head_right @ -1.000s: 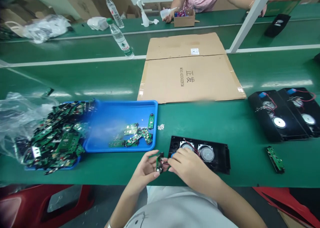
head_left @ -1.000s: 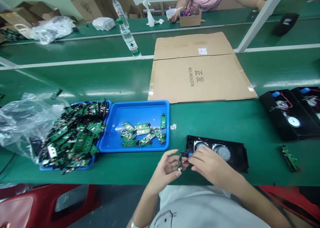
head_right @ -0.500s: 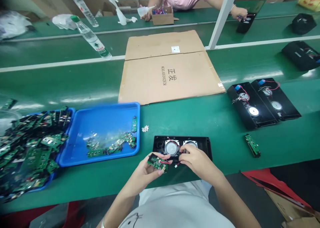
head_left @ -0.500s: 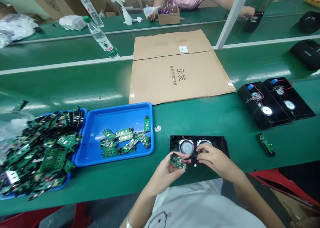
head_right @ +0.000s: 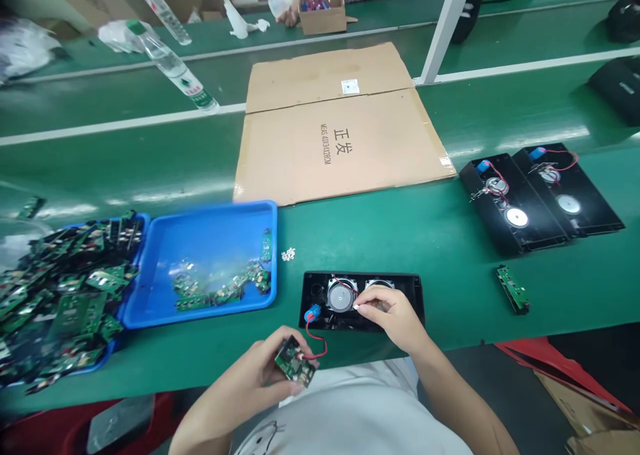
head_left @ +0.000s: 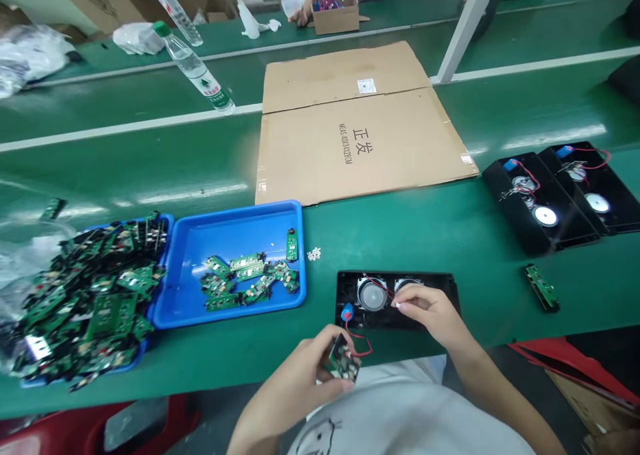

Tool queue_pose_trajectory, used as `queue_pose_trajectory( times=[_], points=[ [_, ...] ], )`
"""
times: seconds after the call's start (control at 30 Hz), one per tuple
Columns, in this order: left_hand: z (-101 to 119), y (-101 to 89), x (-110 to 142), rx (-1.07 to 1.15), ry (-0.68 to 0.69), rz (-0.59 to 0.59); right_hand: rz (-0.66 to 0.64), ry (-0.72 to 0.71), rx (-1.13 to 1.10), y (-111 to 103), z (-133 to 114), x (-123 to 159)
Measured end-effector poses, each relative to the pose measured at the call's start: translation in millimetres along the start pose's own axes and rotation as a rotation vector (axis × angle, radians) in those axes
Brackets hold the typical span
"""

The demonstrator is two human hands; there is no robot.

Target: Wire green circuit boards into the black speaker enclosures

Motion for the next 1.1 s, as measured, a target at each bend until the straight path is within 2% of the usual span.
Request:
queue_pose_trajectory(
  times=[0.07,0.1,0.17,0.23,0.33,0.43,0.53,0.87,1.0,1.1],
  points=[
    [4.8,17.4,-9.1,0.111,0.02,-0.109,-0.038,-0.03,0.019,2.4,-3.6,-0.9],
    [9.1,21.0,-16.5,0.181,0.055,-0.101,-0.063,-0.046,0.052,4.7,-6.5,-1.5],
    [17.0,15.8,-31.5,0.253,0.146,0.05,-0.101,-0.104,0.156,9.9,-16.0,-2.7],
    [21.1,7.4,-40.7,0.208,0.205,0.233,-0.115,-0.205,0.279,15.8,-30.3,-3.1],
    [22.5,5.0,-47.6,0.121,0.211,0.32,-0.125,-0.396,0.472,28.1,-51.4,0.0],
    [22.2,3.6,-48.1,0.099,0.197,0.325,-0.151,-0.528,0.66,40.7,-58.4,4.9],
    [23.3,4.2,-47.2,0.052,0.199,0.328,-0.182,-0.6,0.771,48.5,-56.1,8.8],
    [33.2,8.6,-44.4,-0.242,0.233,0.312,-0.162,-0.692,0.852,53.3,-63.7,13.1],
    [35.8,7.7,-44.1,-0.203,0.242,0.308,-0.141,-0.752,0.907,57.1,-65.0,16.9],
    [34.0,6.2,-45.3,-0.045,0.242,0.292,-0.066,-0.816,0.943,55.6,-67.3,22.7]
  ],
)
Point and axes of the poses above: each hand's wrist, its own x-axis away from the middle knuckle, its own y-axis out of the palm, z = x × y, the point moved 10 cm from there along -x, towards the middle knuckle, and after that the axes turned 10 degrees about -y, right-handed, at the moved point
